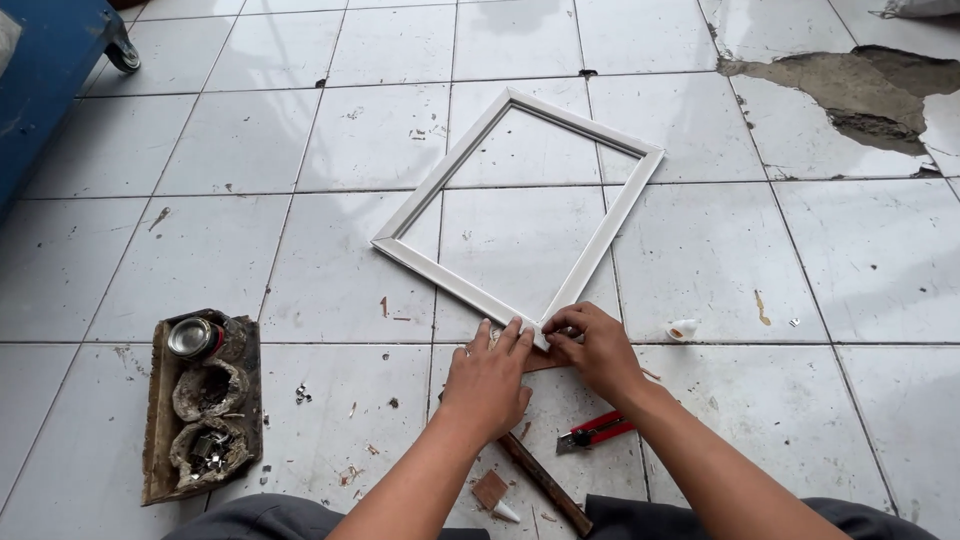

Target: Nailing the corners of a white picture frame together on the floor using a hammer and small nails.

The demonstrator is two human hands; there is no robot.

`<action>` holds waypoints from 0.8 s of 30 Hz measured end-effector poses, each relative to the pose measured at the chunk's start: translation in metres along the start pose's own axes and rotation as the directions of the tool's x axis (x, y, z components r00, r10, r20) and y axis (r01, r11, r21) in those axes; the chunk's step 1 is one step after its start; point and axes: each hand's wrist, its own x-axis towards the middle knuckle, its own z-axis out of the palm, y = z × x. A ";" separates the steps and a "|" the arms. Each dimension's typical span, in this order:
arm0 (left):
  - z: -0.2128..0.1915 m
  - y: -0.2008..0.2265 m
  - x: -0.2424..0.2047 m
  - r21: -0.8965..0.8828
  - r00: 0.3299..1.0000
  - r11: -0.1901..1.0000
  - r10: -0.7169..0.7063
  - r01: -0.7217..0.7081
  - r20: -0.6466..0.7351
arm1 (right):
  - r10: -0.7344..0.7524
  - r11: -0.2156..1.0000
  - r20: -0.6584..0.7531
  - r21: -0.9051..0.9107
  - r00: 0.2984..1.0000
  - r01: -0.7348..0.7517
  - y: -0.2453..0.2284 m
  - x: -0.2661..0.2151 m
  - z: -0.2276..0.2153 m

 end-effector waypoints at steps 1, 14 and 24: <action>0.006 -0.001 0.003 0.001 1.000 1.000 -0.001 0.001 0.006 | 0.004 1.000 0.003 0.004 1.000 -0.004 0.007 0.001 0.004; 0.010 0.001 0.013 0.088 0.959 0.991 -0.119 0.099 0.256 | 0.000 1.000 0.000 0.026 1.000 0.000 0.026 0.015 0.005; 0.017 -0.004 0.015 0.087 0.980 0.995 -0.069 0.053 0.187 | 0.145 0.975 0.016 0.165 0.989 -0.146 0.020 0.013 0.001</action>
